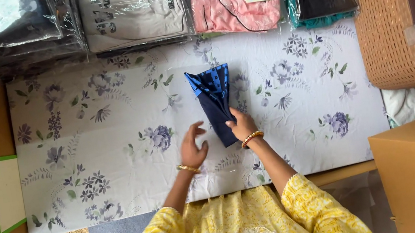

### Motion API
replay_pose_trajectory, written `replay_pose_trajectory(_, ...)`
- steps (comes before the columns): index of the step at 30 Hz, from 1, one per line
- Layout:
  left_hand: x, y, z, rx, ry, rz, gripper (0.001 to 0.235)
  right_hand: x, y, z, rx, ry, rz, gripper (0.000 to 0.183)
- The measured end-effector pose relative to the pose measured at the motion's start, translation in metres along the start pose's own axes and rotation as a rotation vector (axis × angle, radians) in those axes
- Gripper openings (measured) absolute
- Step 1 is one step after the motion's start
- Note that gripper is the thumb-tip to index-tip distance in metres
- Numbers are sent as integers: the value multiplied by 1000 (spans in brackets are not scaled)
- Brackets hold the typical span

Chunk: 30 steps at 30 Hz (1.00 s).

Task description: The person folds garments on a padded table and seals each folded item inside a clear plastic bag, stacking the packed clothes with other finished packages. They fold a navy t-shirt, then a pair of yellow printed pants, bag and press each one, and finally spread out a pair of camouflage pants.

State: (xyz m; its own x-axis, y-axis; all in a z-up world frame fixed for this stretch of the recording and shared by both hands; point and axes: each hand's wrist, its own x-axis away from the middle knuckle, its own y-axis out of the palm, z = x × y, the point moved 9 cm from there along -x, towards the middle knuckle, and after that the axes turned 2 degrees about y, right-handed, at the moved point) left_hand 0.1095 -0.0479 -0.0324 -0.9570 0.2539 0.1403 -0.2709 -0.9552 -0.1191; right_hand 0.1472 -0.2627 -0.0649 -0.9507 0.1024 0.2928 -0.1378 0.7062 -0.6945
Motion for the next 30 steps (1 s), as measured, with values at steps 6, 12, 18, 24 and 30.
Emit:
replay_pose_trajectory(6, 18, 4, 17, -902, 437, -292, 67, 34, -87, -54, 81, -75, 136, 55)
replay_pose_trajectory(12, 4, 2, 3, -872, 332, -46, 19, 68, -154, -75, 68, -205, 259, 61)
replay_pose_trajectory(18, 29, -59, 19, -570, 100, 549, 8, 102, -189, -73, 31, -205, 347, 57)
replay_pose_trajectory(24, 24, -90, 27, -540, 90, 604, 10, 120, -204, -82, 7, -311, 393, 51)
replay_pose_trajectory(30, 1, -79, 32, -457, -3, 490, 20, 120, -188, -109, -4, -416, 339, 45)
